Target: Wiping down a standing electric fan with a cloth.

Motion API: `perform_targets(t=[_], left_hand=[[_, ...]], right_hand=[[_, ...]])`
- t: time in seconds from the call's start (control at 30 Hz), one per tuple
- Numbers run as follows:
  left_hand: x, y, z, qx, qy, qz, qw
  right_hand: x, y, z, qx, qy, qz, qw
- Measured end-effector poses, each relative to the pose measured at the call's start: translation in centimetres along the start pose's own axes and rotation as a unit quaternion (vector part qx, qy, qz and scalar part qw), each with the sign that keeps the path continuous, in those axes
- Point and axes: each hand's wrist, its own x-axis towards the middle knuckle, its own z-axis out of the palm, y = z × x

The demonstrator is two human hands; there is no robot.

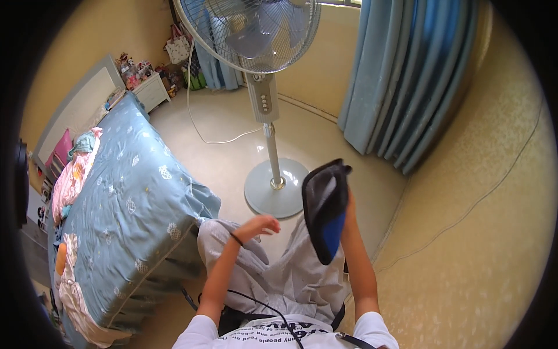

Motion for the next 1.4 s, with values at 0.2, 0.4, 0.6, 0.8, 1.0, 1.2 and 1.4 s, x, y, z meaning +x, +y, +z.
perform_targets(t=[0.2, 0.4, 0.6, 0.8, 1.0, 1.2, 1.4], left_hand=[[-1.6, -25.7, -2.3, 0.431, -0.074, -0.288, 0.852], [-4.1, -29.9, 5.2, 0.045, -0.121, -0.262, 0.956], [-2.6, -26.8, 7.0, -0.038, -0.091, -0.298, 0.950], [0.0, -25.7, -4.4, 0.138, 0.015, -0.312, 0.940], [1.6, -21.0, -17.5, 0.335, 0.206, -0.371, 0.841], [7.3, -17.0, -20.3, 0.390, 0.234, -0.372, 0.809], [7.3, -16.5, -19.0, 0.408, 0.230, -0.358, 0.808]], right_hand=[[0.5, 0.7, 1.8, -0.029, 0.190, -0.021, 0.981], [-2.6, -0.8, 1.4, -0.067, 0.272, -0.038, 0.959], [-5.3, -2.2, -3.5, -0.221, 0.427, -0.022, 0.876], [-5.9, -4.9, -3.1, -0.217, 0.404, 0.026, 0.888], [2.4, -0.9, -2.9, -0.223, 0.430, 0.070, 0.872], [6.1, -0.5, -2.0, -0.195, 0.418, 0.100, 0.882], [5.3, -2.0, -0.8, -0.231, 0.365, 0.118, 0.894]])
